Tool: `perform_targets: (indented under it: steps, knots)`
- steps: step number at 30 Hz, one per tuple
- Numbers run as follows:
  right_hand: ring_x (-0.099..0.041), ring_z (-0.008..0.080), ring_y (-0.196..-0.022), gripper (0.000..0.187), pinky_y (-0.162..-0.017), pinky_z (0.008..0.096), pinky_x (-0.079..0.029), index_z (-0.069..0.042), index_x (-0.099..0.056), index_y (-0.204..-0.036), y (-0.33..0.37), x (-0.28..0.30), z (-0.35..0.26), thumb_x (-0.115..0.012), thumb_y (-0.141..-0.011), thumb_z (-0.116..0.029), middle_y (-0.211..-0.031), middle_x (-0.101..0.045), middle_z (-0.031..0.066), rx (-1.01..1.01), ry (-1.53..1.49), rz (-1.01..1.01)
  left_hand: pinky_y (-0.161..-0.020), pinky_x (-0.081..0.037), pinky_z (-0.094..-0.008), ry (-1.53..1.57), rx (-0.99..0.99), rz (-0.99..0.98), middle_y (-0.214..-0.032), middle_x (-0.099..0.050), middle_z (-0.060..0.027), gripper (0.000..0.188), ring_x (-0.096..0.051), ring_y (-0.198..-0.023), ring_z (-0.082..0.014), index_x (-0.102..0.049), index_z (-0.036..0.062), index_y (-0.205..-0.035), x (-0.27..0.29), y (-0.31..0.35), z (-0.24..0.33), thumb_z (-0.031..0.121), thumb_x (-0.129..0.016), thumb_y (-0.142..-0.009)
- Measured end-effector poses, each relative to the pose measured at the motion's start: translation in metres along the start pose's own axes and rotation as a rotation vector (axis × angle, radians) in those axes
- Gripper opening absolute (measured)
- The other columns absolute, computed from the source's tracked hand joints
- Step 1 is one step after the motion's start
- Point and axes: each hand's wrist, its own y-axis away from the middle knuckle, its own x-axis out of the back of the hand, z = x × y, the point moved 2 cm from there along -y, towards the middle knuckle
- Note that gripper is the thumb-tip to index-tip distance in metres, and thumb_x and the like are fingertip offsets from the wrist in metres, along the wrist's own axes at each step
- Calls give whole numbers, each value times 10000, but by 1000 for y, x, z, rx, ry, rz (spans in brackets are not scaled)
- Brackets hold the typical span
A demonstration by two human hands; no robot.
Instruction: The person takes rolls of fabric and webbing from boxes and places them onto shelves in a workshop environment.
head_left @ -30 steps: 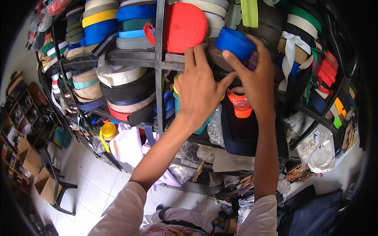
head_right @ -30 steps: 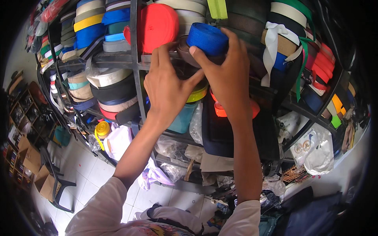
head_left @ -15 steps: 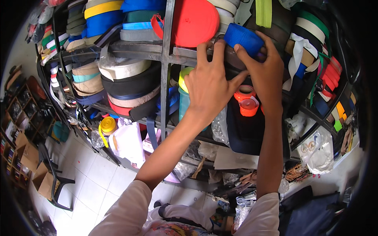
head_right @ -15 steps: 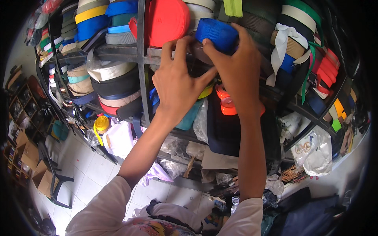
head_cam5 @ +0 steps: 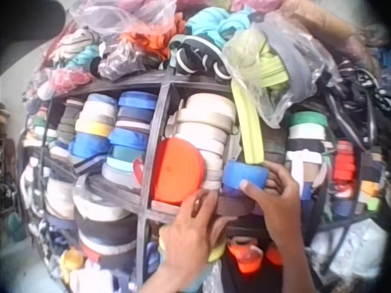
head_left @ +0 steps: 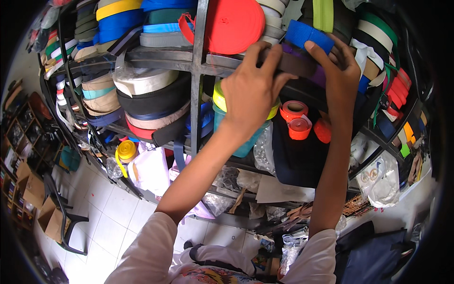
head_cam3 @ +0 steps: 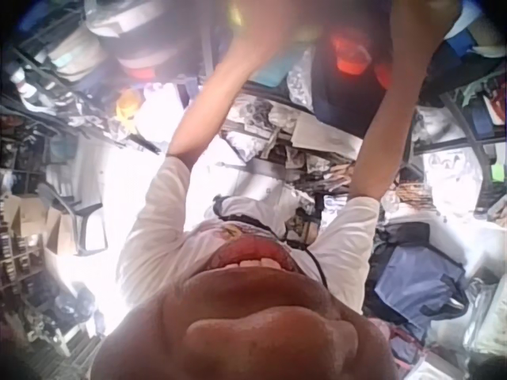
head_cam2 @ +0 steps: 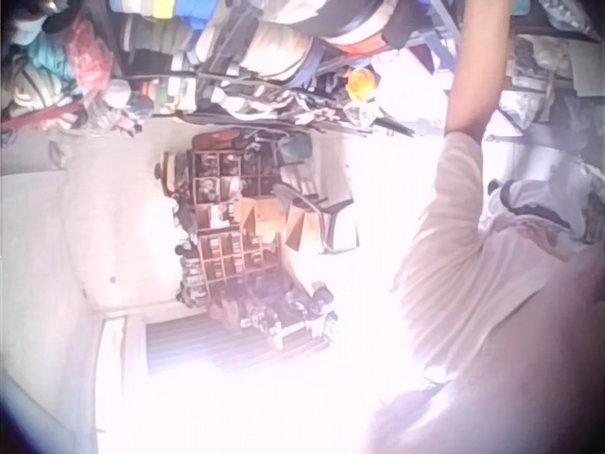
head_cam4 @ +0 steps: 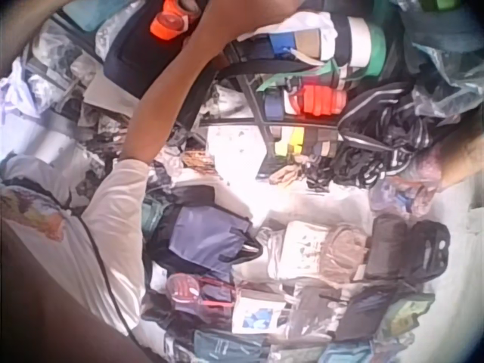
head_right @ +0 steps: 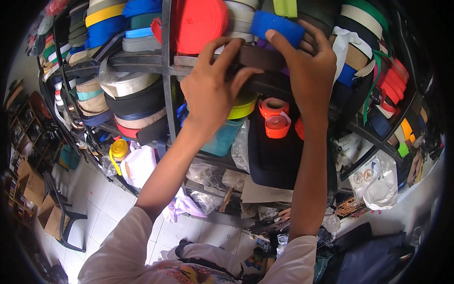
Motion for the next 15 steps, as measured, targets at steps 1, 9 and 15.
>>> perform_targets:
  steps: [1,9,15]
  knots:
    - [-668,159,-901,619,-779,245,-529,70,-575,-1216,4,0,0,-829,-738,-230,-1051,-678,154,-7,33,-18,-582,-528,-356,-15,-7,8,-1161,-583,-64,490,-667,-733,-236,-653,99,-1135,1,-2,-3,323,-804,-727]
    - [-659,230,-924,667,-787,334,-549,32,-540,-1277,18,-6,-5,-789,-772,-325,-1042,-664,166,5,319,-105,-592,-530,-344,46,60,-58,-1150,-564,-101,641,-658,-765,-247,-627,71,-1242,10,4,1,337,-840,-699]
    - [-611,245,-1051,715,-662,340,-580,2,-522,-1313,21,-7,-8,-785,-773,-387,-1137,-595,175,73,426,-77,-662,-531,-364,184,95,25,-1165,-560,-118,676,-637,-818,-250,-587,51,-1271,6,9,-3,286,-858,-698]
